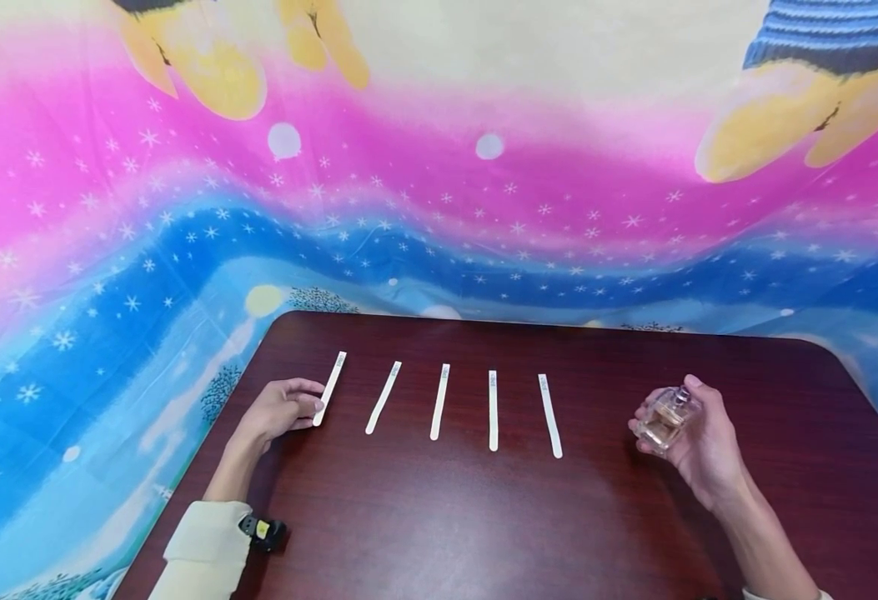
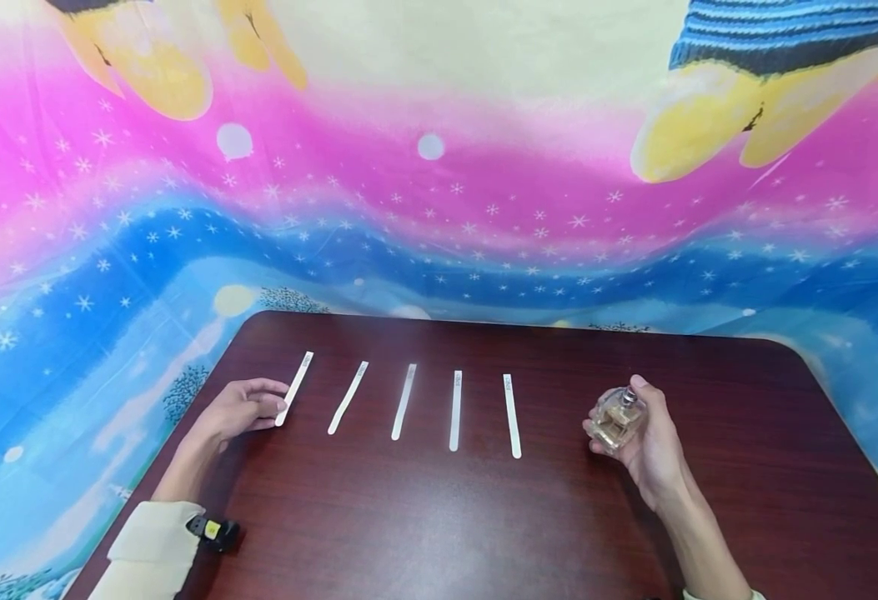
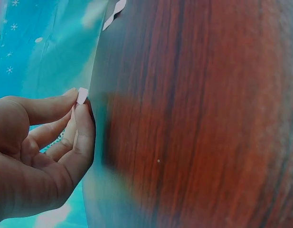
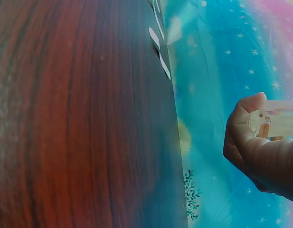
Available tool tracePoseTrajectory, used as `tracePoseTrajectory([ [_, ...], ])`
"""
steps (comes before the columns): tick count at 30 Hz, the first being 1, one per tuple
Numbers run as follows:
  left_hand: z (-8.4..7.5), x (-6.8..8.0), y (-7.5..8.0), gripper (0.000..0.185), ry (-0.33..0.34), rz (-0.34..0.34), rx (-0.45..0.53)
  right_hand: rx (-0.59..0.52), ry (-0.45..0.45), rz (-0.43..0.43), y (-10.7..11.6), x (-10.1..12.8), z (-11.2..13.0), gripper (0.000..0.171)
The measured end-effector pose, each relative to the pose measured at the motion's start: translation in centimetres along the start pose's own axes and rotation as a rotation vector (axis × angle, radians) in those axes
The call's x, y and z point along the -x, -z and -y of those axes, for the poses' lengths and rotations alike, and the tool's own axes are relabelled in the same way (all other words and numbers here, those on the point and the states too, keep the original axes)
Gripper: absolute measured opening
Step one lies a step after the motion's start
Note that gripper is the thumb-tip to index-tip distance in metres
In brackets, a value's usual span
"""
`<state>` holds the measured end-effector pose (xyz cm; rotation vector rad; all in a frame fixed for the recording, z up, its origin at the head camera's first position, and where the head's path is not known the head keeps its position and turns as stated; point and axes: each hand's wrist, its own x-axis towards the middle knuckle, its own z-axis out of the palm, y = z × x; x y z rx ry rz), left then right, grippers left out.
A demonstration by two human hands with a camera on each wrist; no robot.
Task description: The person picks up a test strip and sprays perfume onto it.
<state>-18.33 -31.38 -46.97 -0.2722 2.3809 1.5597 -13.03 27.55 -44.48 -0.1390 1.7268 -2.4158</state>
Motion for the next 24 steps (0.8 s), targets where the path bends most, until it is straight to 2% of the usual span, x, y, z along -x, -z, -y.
tracePoseTrajectory([
  [11,-0.1,-0.2,0.1,0.036,0.024,-0.007,0.0,0.034,-0.028,-0.015,0.2,0.0,0.0,0.057],
  [24,-0.3,-0.1,1.0,0.036,0.026,-0.017,-0.074,0.041,-0.044,-0.001,0.1,-0.1,0.1,0.056],
])
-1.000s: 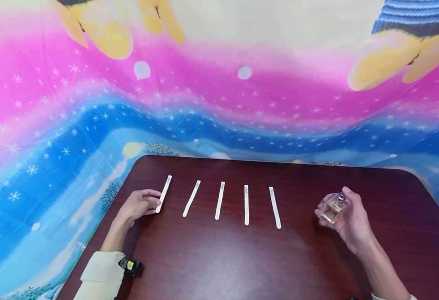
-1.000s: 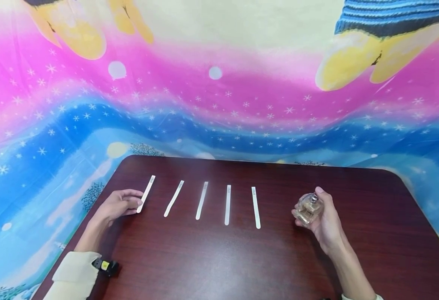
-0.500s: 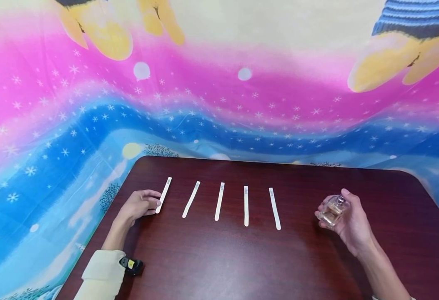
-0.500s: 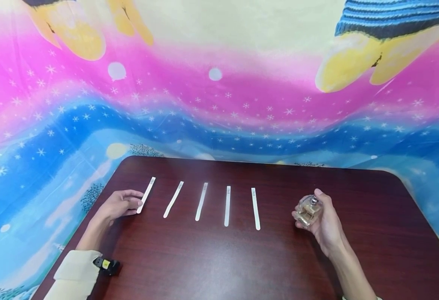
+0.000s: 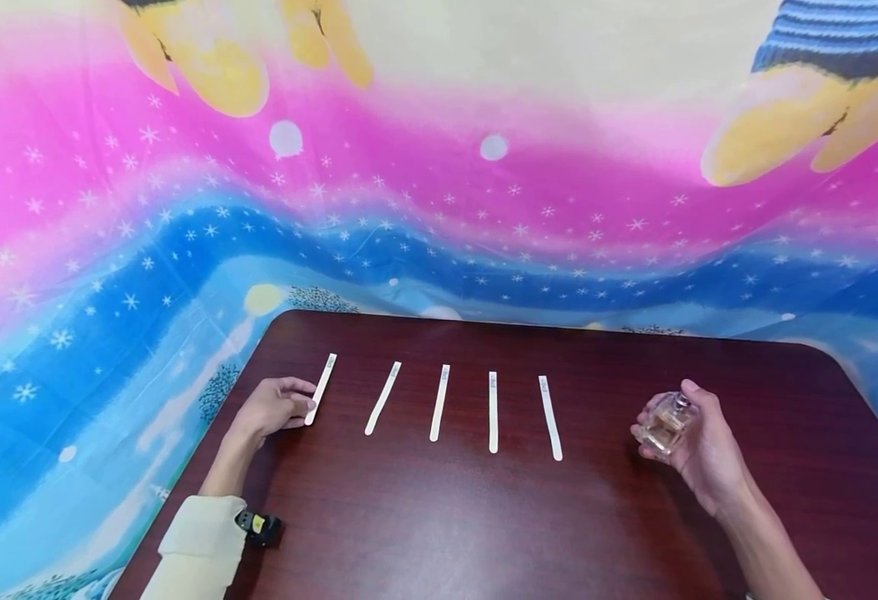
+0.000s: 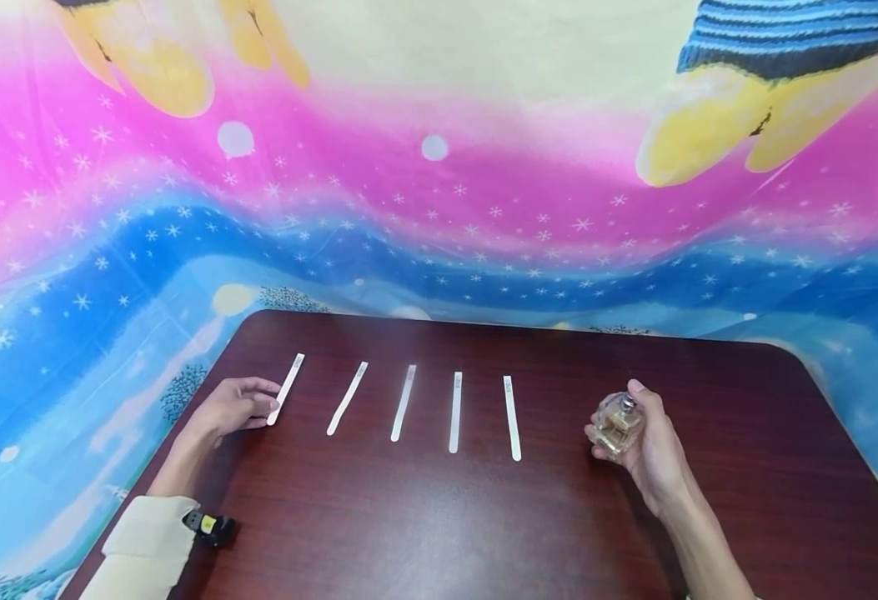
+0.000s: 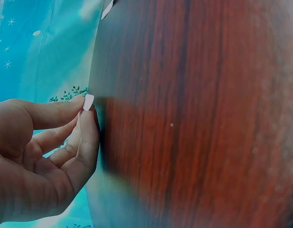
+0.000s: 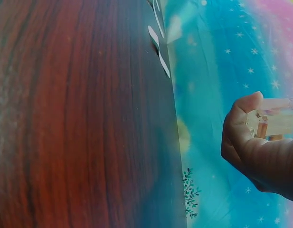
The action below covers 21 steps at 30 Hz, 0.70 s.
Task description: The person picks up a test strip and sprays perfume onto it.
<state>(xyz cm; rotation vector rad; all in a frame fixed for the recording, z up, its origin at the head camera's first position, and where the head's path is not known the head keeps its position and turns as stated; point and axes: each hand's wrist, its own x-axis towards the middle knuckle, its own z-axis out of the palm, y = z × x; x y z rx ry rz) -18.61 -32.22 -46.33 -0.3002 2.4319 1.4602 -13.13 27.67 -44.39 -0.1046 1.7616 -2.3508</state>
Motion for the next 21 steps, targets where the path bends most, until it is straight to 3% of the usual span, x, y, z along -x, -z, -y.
tracePoseTrajectory([
  [21,-0.29,-0.34,-0.06,0.035,0.046,-0.045,-0.047,0.018,-0.005,0.007,-0.22,0.35,0.02,0.056],
])
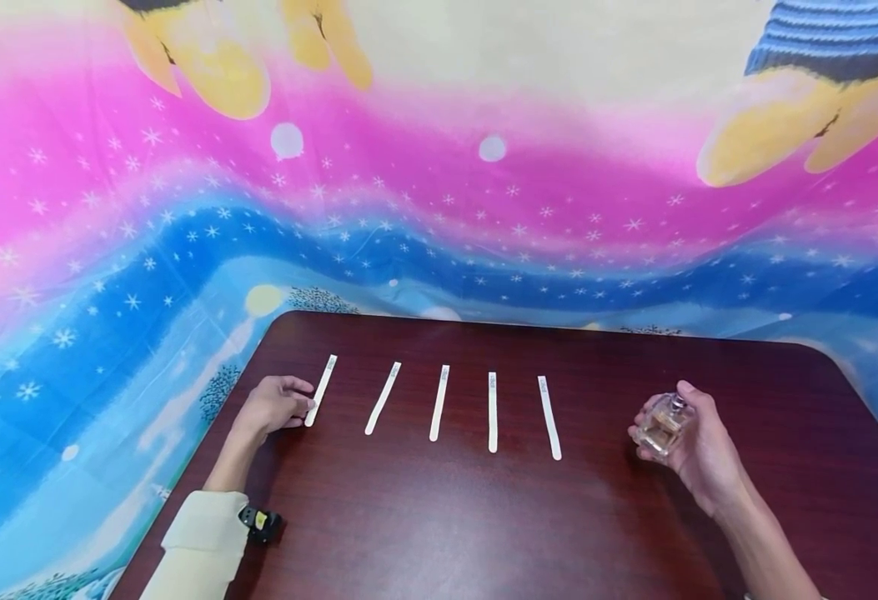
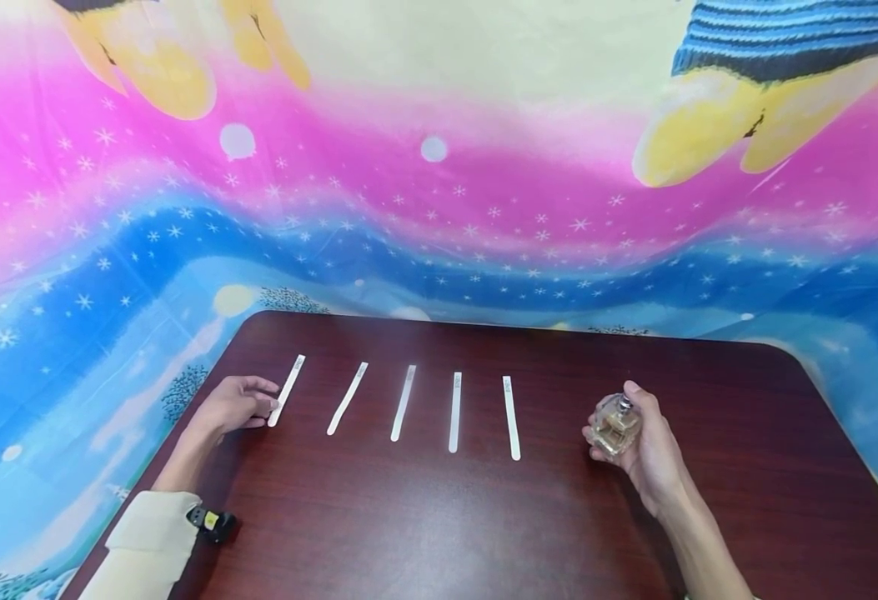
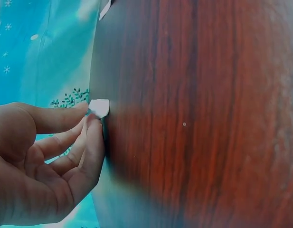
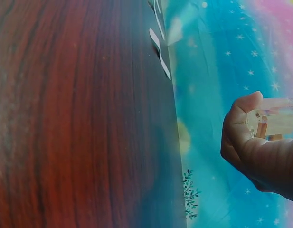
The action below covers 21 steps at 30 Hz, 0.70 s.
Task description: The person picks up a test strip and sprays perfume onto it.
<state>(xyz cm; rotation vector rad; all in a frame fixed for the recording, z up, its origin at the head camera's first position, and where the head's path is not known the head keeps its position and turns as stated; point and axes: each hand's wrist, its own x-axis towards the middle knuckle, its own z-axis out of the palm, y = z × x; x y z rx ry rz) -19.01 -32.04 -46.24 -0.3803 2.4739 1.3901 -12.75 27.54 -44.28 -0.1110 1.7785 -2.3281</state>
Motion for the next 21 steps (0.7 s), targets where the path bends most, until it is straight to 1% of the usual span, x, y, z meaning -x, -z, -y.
tracePoseTrajectory([
  [5,0.1,0.3,-0.2,0.034,-0.003,-0.034,-0.01,-0.003,0.0,-0.005,0.0,0.1,0.1,0.056],
  [8,-0.1,0.6,-0.6,0.032,-0.01,-0.06,-0.006,-0.004,0.005,-0.004,0.0,0.1,0.1,0.056],
  [11,-0.5,0.9,-1.2,0.034,-0.032,-0.072,0.02,-0.008,0.008,0.002,0.1,0.2,0.1,0.056],
  [14,-0.9,1.3,-2.0,0.035,-0.051,-0.068,0.054,-0.012,0.007,0.008,0.1,0.2,0.0,0.056],
  [21,-2.0,1.9,-4.0,0.036,-0.08,-0.032,0.066,-0.007,0.004,0.017,0.1,0.1,0.1,0.056],
])
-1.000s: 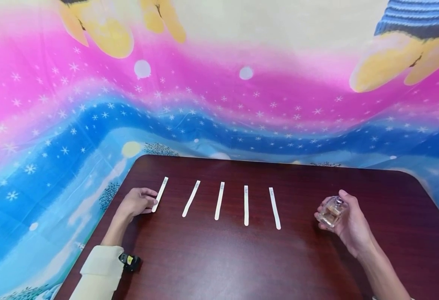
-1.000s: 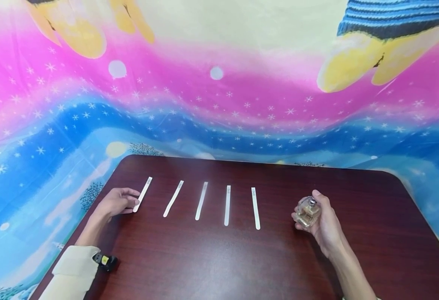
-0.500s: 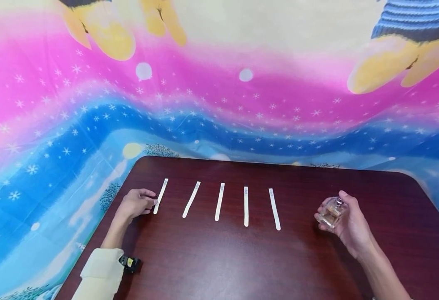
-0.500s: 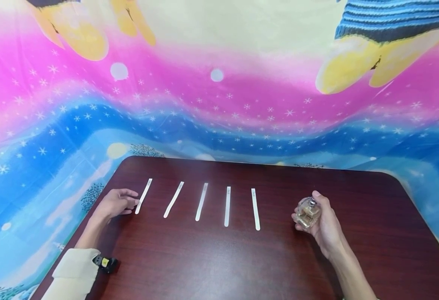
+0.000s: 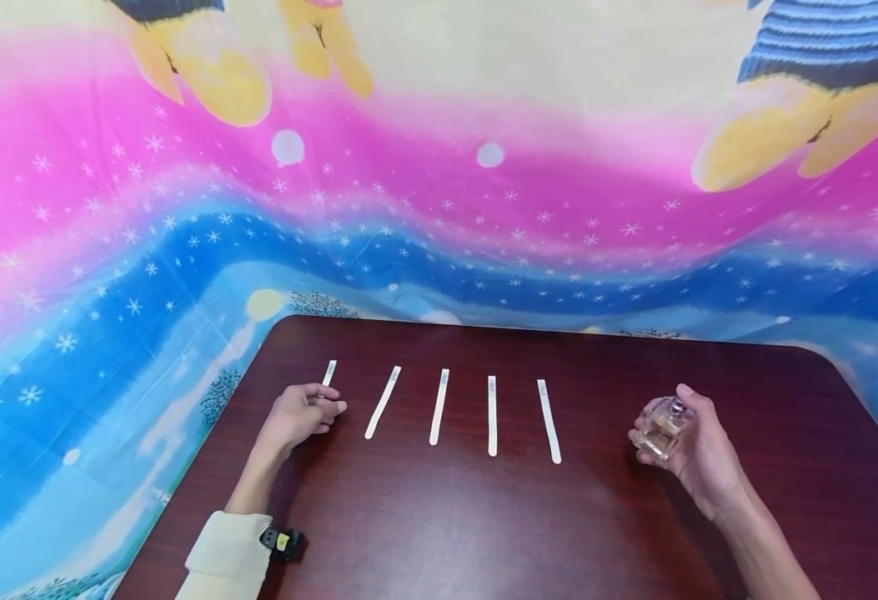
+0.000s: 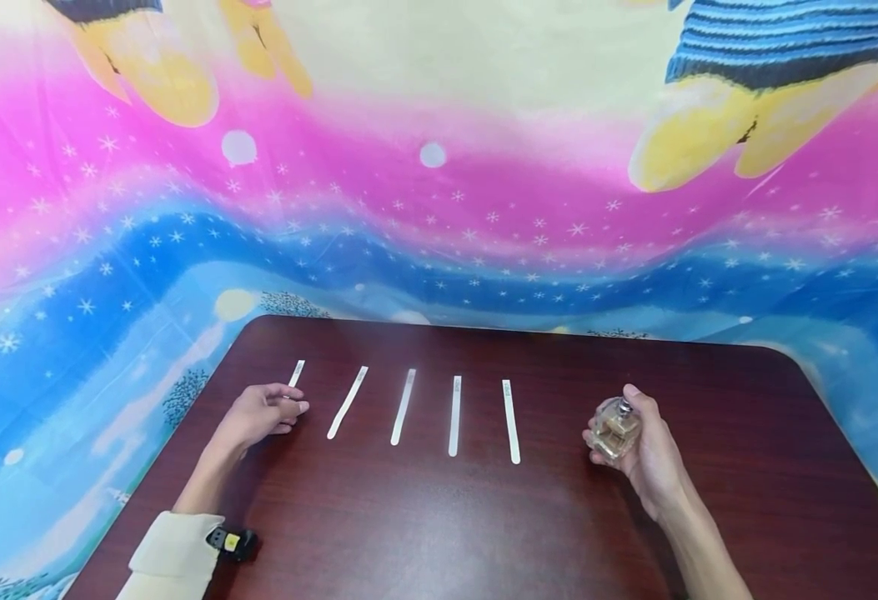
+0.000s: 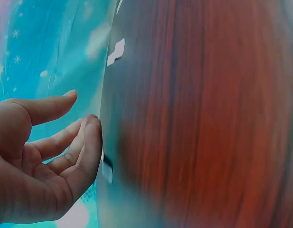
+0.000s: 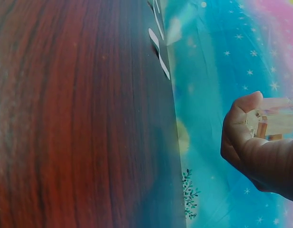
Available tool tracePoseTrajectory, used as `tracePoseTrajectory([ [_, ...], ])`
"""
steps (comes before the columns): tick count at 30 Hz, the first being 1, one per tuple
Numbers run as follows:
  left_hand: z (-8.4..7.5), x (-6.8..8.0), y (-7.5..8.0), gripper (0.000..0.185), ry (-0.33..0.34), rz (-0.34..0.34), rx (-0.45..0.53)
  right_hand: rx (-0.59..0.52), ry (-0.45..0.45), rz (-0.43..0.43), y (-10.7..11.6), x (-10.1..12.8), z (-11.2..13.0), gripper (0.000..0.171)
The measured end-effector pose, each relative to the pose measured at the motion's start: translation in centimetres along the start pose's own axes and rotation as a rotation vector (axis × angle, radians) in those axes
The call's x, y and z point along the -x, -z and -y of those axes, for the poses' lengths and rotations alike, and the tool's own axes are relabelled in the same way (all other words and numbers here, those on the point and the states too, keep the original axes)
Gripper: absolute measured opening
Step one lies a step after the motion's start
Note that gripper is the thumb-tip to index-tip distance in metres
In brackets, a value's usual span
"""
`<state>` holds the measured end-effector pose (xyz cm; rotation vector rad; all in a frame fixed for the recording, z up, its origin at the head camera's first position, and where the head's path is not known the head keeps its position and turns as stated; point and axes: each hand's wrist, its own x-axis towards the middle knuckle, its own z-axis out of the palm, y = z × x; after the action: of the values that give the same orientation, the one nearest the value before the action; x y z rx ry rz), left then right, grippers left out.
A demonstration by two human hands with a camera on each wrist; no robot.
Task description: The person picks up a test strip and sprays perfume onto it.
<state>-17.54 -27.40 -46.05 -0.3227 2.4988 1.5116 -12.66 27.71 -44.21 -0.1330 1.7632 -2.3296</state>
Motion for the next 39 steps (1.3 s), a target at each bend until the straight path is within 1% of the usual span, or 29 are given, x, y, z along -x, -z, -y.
tracePoseTrajectory([
  [7,-0.7,0.0,-2.2,0.033,-0.018,0.036,-0.017,0.0,0.004,-0.009,-0.1,0.1,0.0,0.056],
  [14,-1.2,-0.1,-3.7,0.029,-0.031,0.011,-0.059,0.007,0.003,0.013,-0.1,0.1,0.1,0.056],
  [22,-1.7,-0.2,-4.6,0.028,-0.067,-0.012,-0.162,0.002,0.005,0.047,-0.1,0.1,0.2,0.055],
  [25,-1.9,-0.2,-4.9,0.027,-0.092,-0.032,-0.246,0.009,-0.001,0.039,-0.2,0.0,0.1,0.055],
  [29,-2.0,-0.1,-5.1,0.027,-0.12,-0.063,-0.348,0.033,-0.009,0.0,-0.4,0.0,-0.1,0.054],
  [31,-2.1,-0.1,-5.2,0.026,-0.123,-0.068,-0.371,0.042,-0.011,-0.015,-0.5,0.0,-0.1,0.054],
  [34,-2.2,-0.2,-5.4,0.025,-0.115,-0.083,-0.4,0.05,-0.011,-0.014,-0.6,0.0,-0.1,0.054],
  [39,-2.4,-0.1,-5.8,0.027,-0.082,-0.106,-0.442,0.062,-0.012,-0.014,-0.8,0.0,0.0,0.054],
])
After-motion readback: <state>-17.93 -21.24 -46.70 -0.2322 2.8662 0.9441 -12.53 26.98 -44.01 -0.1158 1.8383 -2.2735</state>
